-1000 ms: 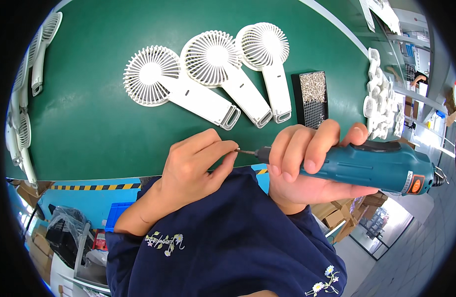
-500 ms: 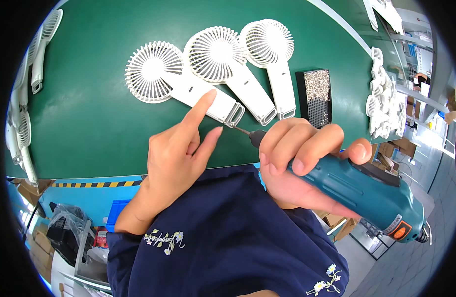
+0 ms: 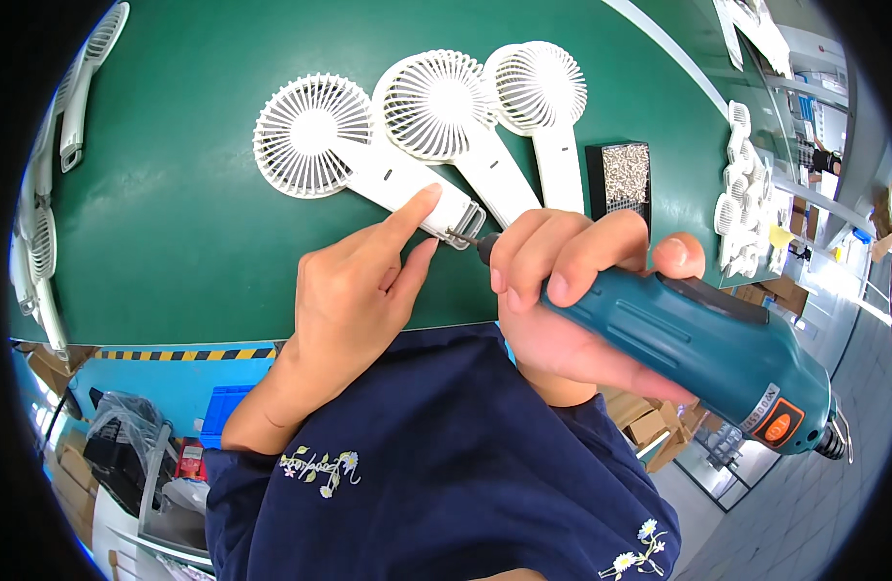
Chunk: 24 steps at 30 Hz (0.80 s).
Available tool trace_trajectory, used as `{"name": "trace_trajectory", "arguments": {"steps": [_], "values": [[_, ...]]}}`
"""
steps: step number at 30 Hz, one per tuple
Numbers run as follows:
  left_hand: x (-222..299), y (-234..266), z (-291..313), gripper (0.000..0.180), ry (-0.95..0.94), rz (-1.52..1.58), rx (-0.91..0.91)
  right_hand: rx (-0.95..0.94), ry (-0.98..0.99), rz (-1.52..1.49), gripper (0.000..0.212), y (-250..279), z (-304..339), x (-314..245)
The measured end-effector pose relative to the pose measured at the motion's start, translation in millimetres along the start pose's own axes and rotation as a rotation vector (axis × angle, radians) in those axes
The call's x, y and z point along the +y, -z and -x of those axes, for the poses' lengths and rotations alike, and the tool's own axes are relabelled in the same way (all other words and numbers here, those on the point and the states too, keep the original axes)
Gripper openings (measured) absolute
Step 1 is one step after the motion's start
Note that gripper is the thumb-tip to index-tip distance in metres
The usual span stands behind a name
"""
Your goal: Drive screws into the base of portable fan handles using an electric screwdriver.
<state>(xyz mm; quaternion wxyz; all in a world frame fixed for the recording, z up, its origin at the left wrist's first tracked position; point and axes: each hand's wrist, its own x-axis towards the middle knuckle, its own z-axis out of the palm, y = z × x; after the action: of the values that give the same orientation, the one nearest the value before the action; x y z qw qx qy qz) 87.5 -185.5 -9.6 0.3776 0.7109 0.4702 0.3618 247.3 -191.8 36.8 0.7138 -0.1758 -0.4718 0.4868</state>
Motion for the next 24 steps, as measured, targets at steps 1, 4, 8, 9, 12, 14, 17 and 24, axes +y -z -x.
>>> {"name": "trace_trajectory", "arguments": {"steps": [1,4,8,9,12,14,17,24], "values": [[-0.4,-0.3,0.2,0.057,0.001,0.001,0.0,0.03,-0.011,0.011,0.06,-2.5,-0.2,-0.6],[-1.6,0.8,0.0,0.057,-0.004,-0.003,0.005,-0.038,-0.086,0.072,0.039,2.5,-1.3,-5.1],[0.7,4.0,-3.6,0.053,-0.027,-0.036,-0.031,-0.036,-0.072,0.061,0.036,0.8,-1.6,-5.7],[0.5,4.3,-3.6,0.051,-0.031,-0.041,-0.034,-0.036,-0.068,0.054,0.035,-0.1,-1.5,-4.9],[0.7,5.0,-4.0,0.05,-0.027,-0.044,-0.042,-0.042,-0.058,0.04,0.034,-3.2,-0.3,-1.8],[0.2,5.4,-3.4,0.049,-0.023,-0.046,-0.044,0.0,-0.022,0.085,0.043,-5.9,1.4,-0.1],[-0.5,4.4,-2.1,0.049,-0.014,-0.045,-0.044,-0.059,-0.012,0.072,0.06,2.0,1.1,-1.7],[2.2,14.2,3.9,0.042,0.08,0.146,-0.08,0.032,0.087,0.028,0.072,-6.1,-8.4,-16.1]]}}
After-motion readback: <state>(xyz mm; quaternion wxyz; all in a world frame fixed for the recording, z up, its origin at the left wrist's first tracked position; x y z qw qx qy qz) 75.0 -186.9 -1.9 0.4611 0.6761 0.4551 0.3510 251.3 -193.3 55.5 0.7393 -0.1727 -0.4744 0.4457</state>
